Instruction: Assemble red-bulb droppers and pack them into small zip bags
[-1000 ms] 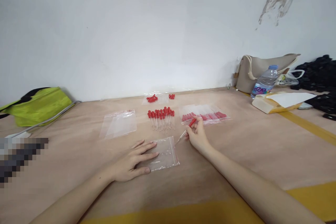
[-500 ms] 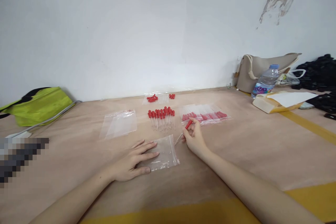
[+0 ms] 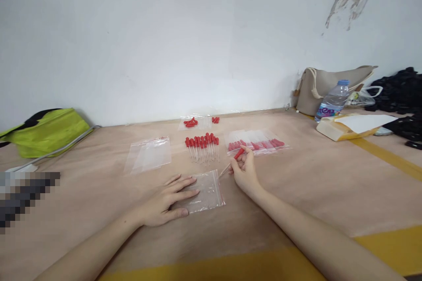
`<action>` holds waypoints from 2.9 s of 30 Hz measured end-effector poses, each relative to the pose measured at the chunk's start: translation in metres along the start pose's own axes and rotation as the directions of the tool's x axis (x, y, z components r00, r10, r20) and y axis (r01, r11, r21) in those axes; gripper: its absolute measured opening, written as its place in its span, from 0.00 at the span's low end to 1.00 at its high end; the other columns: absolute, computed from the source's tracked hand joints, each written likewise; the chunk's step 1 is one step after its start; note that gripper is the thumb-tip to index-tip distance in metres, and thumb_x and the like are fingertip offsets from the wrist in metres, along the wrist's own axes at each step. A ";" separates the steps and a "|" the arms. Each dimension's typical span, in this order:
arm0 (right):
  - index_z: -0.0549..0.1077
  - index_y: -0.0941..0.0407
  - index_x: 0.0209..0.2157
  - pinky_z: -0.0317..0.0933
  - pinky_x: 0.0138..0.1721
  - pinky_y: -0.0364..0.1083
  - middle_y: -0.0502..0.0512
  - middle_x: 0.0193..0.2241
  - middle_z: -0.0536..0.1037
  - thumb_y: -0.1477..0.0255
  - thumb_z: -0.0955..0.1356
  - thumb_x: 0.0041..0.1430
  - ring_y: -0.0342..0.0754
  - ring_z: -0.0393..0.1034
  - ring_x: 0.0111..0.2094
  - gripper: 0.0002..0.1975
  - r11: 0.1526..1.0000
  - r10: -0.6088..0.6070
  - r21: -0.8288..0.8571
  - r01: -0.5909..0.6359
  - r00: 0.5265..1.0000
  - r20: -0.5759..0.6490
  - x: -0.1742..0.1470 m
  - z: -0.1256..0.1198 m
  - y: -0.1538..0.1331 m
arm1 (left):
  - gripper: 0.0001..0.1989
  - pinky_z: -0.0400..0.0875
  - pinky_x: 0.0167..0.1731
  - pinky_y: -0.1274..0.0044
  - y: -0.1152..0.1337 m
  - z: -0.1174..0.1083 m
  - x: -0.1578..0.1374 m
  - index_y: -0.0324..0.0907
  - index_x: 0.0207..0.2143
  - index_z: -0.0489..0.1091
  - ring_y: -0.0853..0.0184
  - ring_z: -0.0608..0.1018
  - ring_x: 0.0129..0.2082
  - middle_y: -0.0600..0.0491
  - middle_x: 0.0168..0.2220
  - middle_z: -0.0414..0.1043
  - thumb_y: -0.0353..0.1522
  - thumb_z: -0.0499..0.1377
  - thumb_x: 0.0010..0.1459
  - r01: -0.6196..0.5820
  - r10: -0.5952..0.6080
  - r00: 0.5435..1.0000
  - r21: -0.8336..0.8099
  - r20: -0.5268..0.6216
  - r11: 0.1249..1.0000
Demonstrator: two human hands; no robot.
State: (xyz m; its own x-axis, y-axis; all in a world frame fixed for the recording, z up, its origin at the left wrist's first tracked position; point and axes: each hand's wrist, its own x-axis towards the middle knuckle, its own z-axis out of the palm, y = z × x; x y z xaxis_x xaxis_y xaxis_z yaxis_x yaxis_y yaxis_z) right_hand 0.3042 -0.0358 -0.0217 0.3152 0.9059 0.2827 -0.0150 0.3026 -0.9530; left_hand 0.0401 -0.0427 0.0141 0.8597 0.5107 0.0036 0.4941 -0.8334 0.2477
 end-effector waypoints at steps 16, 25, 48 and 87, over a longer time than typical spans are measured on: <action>0.55 0.53 0.38 0.67 0.29 0.48 0.45 0.24 0.69 0.58 0.69 0.43 0.43 0.69 0.23 0.24 0.967 0.223 0.081 -0.242 0.956 0.193 -0.010 0.002 -0.002 | 0.32 0.42 0.57 0.62 0.003 -0.003 0.001 0.50 0.60 0.42 0.60 0.52 0.60 0.52 0.61 0.46 0.46 0.49 0.57 0.005 -0.006 1.000 -0.033 -0.027 0.999; 0.66 0.57 0.29 0.59 0.25 0.41 0.47 0.21 0.71 0.64 0.70 0.44 0.39 0.64 0.22 0.15 0.973 0.226 -0.164 -0.161 0.795 0.563 -0.005 -0.018 -0.011 | 0.31 0.41 0.58 0.63 0.004 -0.002 0.001 0.49 0.60 0.42 0.61 0.52 0.60 0.52 0.60 0.48 0.46 0.48 0.58 0.007 -0.008 1.000 -0.032 -0.021 0.999; 0.75 0.57 0.28 0.62 0.30 0.43 0.53 0.26 0.74 0.66 0.69 0.46 0.43 0.68 0.28 0.09 0.972 0.105 -0.226 0.065 0.740 0.665 0.000 -0.015 -0.010 | 0.23 0.46 0.57 0.65 -0.005 0.000 0.000 0.47 0.55 0.57 0.64 0.61 0.55 0.52 0.56 0.59 0.41 0.51 0.58 0.022 -0.040 0.991 -0.142 -0.128 0.990; 0.64 0.57 0.24 0.58 0.21 0.40 0.49 0.14 0.66 0.73 0.58 0.53 0.42 0.63 0.17 0.08 0.716 0.270 -0.697 -0.036 0.935 0.229 0.070 0.003 -0.030 | 0.16 0.50 0.56 0.64 -0.013 0.005 0.000 0.50 0.51 0.63 0.65 0.65 0.53 0.52 0.52 0.63 0.34 0.49 0.60 0.021 -0.053 0.977 -0.155 -0.205 0.988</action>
State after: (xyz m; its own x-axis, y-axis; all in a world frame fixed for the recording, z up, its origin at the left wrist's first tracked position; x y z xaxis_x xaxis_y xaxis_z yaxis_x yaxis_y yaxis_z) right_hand 0.3242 0.0197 0.0268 0.0730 0.9968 0.0319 0.6396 -0.0223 -0.7684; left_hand 0.0349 -0.0329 0.0062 0.7877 0.5863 0.1893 0.4856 -0.7799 0.3949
